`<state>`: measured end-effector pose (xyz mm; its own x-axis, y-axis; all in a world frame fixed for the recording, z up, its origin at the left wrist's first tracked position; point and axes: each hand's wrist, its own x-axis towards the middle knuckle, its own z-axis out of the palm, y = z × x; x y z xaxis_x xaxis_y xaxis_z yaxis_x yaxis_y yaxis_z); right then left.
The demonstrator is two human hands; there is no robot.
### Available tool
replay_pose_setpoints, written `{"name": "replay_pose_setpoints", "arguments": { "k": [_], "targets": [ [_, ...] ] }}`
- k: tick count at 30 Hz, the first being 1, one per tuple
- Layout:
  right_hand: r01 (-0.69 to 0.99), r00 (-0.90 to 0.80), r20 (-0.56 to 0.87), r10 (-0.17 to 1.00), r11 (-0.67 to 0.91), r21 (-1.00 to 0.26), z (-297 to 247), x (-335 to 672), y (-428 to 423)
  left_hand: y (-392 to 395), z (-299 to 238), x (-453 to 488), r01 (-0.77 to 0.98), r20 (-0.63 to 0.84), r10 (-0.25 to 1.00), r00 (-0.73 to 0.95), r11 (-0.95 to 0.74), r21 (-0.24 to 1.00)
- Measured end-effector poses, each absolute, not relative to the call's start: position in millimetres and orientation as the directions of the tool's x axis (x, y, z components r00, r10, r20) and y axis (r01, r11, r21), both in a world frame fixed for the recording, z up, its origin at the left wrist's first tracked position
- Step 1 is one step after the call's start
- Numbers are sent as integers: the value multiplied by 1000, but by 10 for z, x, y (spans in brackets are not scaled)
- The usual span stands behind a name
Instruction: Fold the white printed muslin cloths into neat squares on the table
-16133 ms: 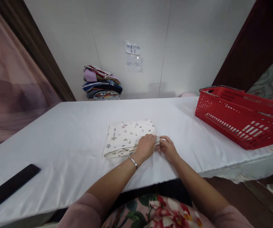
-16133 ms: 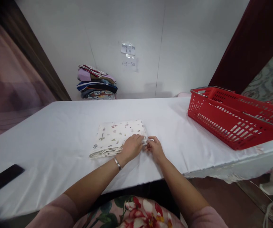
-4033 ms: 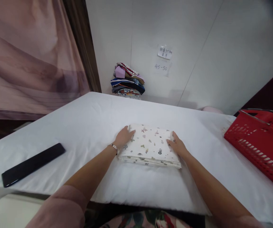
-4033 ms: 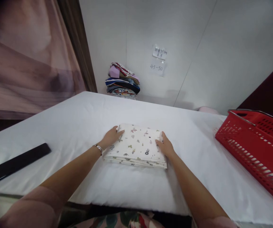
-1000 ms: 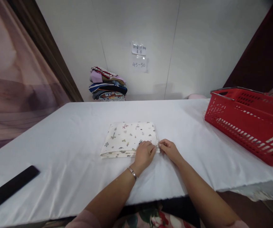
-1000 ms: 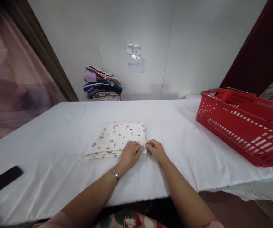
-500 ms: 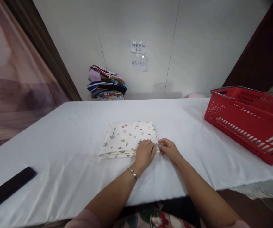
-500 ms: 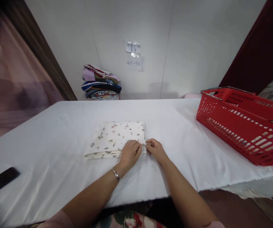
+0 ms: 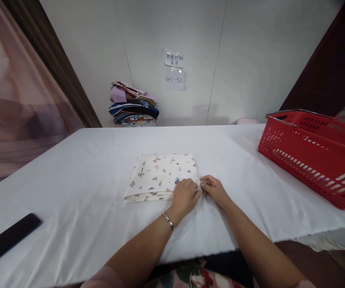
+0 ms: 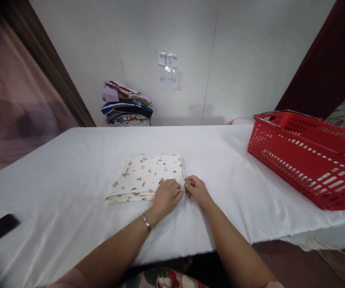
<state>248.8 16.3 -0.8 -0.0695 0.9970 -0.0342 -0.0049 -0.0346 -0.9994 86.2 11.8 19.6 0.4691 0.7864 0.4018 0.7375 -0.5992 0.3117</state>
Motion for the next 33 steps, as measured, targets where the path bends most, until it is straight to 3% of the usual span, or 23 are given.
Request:
{"name": "replay_pose_setpoints", "arguments": {
  "k": [10, 24, 29, 33],
  "targets": [
    [-15, -68, -27, 997, -28, -1000, 14, 2469, 162, 123, 173, 892, 763, 402, 827, 393, -537, 359],
    [43, -53, -15, 998, -12, -999, 45, 2462, 156, 139, 201, 862, 714, 503, 719, 480, -653, 252],
    [113, -29, -8, 1000, -5, -994, 46, 2442, 160, 136, 185, 864, 722, 435, 716, 545, -665, 191],
    [93, 30, -14, 999, -17, -996, 12, 2423, 178, 129, 197, 866, 727, 411, 733, 542, -654, 209]
  ]
}}
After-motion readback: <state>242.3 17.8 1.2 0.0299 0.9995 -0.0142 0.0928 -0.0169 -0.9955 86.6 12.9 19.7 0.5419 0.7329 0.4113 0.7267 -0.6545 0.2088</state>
